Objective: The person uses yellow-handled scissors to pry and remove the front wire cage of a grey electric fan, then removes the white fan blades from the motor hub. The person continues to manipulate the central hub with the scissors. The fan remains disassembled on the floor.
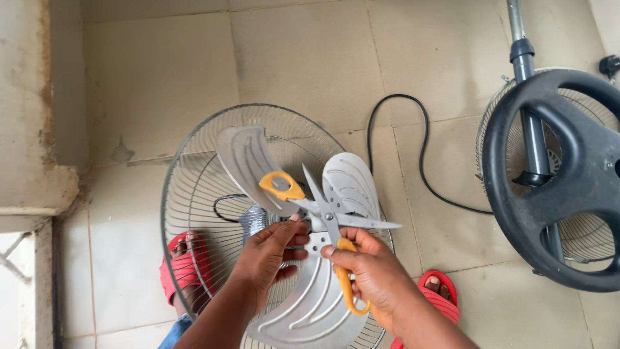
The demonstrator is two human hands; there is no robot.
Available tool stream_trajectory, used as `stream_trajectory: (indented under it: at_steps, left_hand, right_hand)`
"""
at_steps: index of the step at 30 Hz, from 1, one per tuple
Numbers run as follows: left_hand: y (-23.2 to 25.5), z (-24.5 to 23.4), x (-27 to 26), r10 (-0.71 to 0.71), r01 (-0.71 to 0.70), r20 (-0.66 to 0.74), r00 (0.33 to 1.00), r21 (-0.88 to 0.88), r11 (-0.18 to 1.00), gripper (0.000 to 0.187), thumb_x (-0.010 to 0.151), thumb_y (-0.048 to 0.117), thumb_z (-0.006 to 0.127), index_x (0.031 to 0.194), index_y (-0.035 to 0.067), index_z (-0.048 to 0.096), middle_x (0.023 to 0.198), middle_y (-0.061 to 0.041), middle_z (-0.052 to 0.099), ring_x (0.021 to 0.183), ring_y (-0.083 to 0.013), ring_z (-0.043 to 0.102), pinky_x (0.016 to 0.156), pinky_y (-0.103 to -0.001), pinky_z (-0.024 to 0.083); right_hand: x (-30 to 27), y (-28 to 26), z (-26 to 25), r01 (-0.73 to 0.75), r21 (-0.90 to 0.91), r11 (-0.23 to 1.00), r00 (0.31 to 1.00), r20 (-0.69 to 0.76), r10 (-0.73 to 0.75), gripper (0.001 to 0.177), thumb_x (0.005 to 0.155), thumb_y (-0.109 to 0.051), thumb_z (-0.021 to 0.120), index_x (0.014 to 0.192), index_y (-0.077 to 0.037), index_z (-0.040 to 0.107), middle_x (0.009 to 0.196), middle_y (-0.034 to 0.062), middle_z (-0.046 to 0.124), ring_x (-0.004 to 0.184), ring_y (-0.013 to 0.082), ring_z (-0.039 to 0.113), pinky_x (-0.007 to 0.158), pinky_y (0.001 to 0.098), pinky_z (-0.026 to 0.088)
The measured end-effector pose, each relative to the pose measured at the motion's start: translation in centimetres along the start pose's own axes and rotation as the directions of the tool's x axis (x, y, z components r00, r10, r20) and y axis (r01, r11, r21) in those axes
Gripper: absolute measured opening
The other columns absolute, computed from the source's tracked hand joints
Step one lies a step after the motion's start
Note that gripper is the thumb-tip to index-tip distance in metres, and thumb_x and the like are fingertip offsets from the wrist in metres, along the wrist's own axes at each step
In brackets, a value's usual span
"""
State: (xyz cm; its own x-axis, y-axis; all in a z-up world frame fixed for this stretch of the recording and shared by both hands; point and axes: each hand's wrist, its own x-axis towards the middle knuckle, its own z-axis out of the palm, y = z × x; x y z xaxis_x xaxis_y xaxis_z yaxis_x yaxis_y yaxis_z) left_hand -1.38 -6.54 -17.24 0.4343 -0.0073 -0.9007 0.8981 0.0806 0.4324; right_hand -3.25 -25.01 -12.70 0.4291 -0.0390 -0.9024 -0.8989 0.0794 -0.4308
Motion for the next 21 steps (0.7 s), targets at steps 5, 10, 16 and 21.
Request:
stream_trajectory:
  at_steps: [5,10,16,21]
  left_hand:
    - [1.0,-0.7,-2.8,-0.158,0.17,0.066,0.985,-0.251,0.953,0.054,0.08,0.058,0.075,0.118,0.021,0.066,0.103,0.002,0.072,0.096,-0.0188,0.066,0.086,-0.037,0.053]
    - [0.3,-0.6,-2.7,-0.071,0.077,0.03,0.997,-0.372,0.925,0.044,0.081,0.034,0.079,0.117,0.012,0.067,0.097,-0.006,0.073,0.082,-0.0168,0.069,0.076,-0.031,0.059]
    - [-2.4,0.1,-2.0,-0.243,0.279,0.137,0.96,-0.493,0.824,0.027,0.089,0.005,0.067,0.115,0.006,0.061,0.096,-0.018,0.075,0.072,-0.0236,0.075,0.063,-0.027,0.063]
    - [-3.4,0.6,-2.5,-0.348,0.367,0.211,0.913,-0.055,0.929,0.024,0.089,0.017,0.073,0.109,0.006,0.065,0.094,-0.011,0.072,0.077,-0.0223,0.075,0.066,-0.03,0.063]
  right_hand:
    - [-0.9,1.7,1.4,-0.04,0.059,0.997,0.999,0.009,0.039,0.045,0.08,-0.022,0.076,0.123,-0.012,0.065,0.079,0.0037,0.06,0.065,0.012,0.052,0.055,0.0298,0.035]
    - [-1.9,3.9,-2.3,-0.121,-0.238,0.964,0.992,-0.005,0.124,0.042,0.081,-0.024,0.08,0.116,-0.005,0.067,0.076,0.0075,0.063,0.066,0.0164,0.059,0.057,0.0318,0.044]
    - [-2.4,1.7,-2.6,-0.232,-0.084,0.969,0.952,0.187,0.244,0.05,0.089,-0.044,0.071,0.123,-0.008,0.066,0.077,0.0082,0.063,0.075,0.0219,0.069,0.061,0.0344,0.047]
    - [-0.2,-0.4,-0.9,0.1,-0.188,0.977,0.99,0.113,-0.08,0.055,0.093,-0.029,0.06,0.147,-0.019,0.054,0.113,0.0017,0.077,0.102,0.0119,0.071,0.088,0.0312,0.052]
